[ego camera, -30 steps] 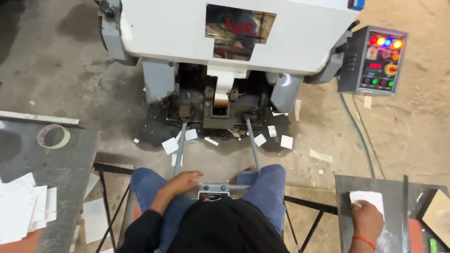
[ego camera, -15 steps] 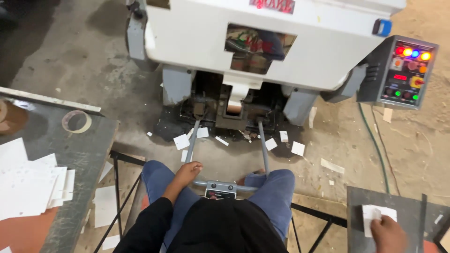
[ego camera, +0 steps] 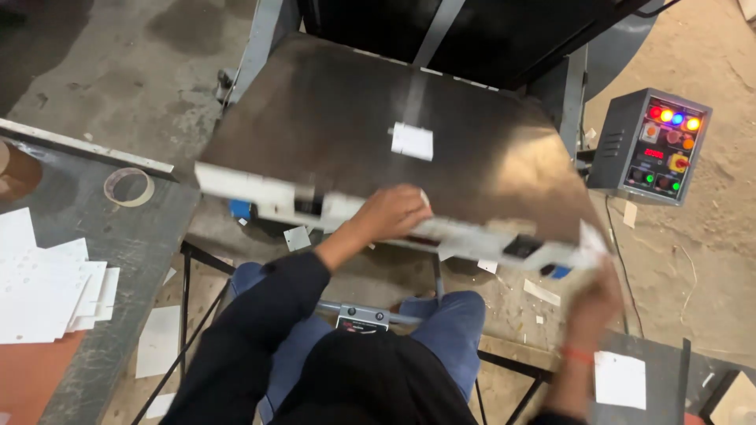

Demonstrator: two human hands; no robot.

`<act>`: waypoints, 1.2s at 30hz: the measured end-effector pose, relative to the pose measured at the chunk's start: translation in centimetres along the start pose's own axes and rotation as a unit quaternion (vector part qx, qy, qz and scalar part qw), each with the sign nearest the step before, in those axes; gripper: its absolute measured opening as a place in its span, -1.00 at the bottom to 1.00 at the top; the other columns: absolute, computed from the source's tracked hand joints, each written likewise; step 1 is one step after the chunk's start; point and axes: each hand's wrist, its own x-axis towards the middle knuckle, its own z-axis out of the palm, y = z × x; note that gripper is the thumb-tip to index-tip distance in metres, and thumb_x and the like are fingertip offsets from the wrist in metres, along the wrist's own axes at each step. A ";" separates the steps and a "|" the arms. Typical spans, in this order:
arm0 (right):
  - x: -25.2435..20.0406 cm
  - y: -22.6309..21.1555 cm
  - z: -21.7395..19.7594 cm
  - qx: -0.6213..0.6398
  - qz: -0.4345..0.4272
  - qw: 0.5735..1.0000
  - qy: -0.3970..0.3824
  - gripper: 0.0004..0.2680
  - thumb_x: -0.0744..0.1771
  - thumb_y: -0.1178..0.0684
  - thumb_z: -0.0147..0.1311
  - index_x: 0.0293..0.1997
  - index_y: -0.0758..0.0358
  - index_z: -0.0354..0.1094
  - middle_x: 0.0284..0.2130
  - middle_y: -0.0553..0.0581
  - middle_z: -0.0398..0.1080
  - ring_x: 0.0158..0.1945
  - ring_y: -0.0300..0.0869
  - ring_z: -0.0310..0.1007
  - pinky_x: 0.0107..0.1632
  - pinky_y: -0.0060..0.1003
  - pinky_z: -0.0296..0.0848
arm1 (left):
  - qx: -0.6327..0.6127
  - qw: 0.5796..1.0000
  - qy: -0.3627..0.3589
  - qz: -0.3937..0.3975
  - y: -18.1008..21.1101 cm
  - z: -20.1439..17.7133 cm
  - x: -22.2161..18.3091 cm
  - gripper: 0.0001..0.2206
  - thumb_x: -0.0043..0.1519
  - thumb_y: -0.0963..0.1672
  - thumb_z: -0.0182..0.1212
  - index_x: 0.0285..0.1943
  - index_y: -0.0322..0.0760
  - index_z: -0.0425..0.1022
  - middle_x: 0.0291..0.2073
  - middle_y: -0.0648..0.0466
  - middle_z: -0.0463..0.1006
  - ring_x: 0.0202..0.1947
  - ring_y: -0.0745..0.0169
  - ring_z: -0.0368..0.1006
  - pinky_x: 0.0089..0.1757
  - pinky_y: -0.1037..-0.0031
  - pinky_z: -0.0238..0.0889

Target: The recorder is seen operating a manual platen die-cutting or hot-foil stamping machine to process small white paper cards or labels.

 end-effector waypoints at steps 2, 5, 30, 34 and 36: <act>-0.1 -6.5 7.8 0.142 -0.106 0.982 -0.069 -0.80 0.44 0.23 -0.02 0.20 0.34 0.41 0.16 0.29 0.45 0.29 0.12 0.43 0.38 -0.08 0.34 | 0.148 0.989 0.019 -0.005 -3.9 2.9 0.8 -0.69 0.31 0.01 0.22 -0.01 -0.32 0.53 0.00 -0.09 0.55 0.14 -0.10 0.43 0.11 0.16 0.25; -3.6 -18.2 14.2 0.199 -0.046 0.952 -0.227 -0.78 0.41 0.19 -0.03 0.20 0.18 0.42 0.20 0.25 0.40 0.32 0.06 0.34 0.35 -0.11 0.28 | 0.268 0.962 -0.019 -0.049 -4.5 5.3 -2.9 -0.34 0.17 0.09 0.27 0.34 -0.41 0.32 0.29 -0.24 0.35 0.38 -0.24 0.13 0.26 -0.02 -0.09; 15.5 -32.9 14.9 0.294 -0.225 0.910 -0.185 -0.73 0.42 -0.01 0.11 0.21 0.34 0.41 0.12 0.37 0.46 0.18 0.22 0.43 0.21 0.00 0.38 | 0.606 0.614 0.254 -0.438 -2.3 -19.0 -43.9 -0.79 0.29 -0.20 0.15 0.08 -0.28 0.54 0.02 -0.18 0.54 0.03 -0.18 0.38 0.11 0.17 0.21; 4.7 -23.8 10.9 0.250 -0.112 0.932 -0.239 -0.81 0.42 0.14 -0.03 0.14 0.21 0.46 -0.02 0.28 0.51 0.03 0.16 0.52 0.05 -0.08 0.46 | 0.589 0.641 0.256 -0.420 -5.8 -14.0 -43.5 -0.78 0.22 -0.11 0.24 0.02 -0.20 0.58 -0.09 -0.15 0.57 0.01 -0.19 0.44 0.04 0.08 0.22; -1.3 -15.4 9.7 0.216 -0.070 0.934 -0.274 -0.80 0.40 0.12 -0.01 0.13 0.22 0.45 -0.01 0.29 0.50 0.03 0.17 0.52 0.03 -0.06 0.47 | 0.474 0.727 0.271 -0.416 -7.7 -9.0 -41.4 -0.85 0.30 -0.16 0.22 0.01 -0.23 0.57 -0.13 -0.14 0.56 -0.01 -0.19 0.44 0.02 0.14 0.26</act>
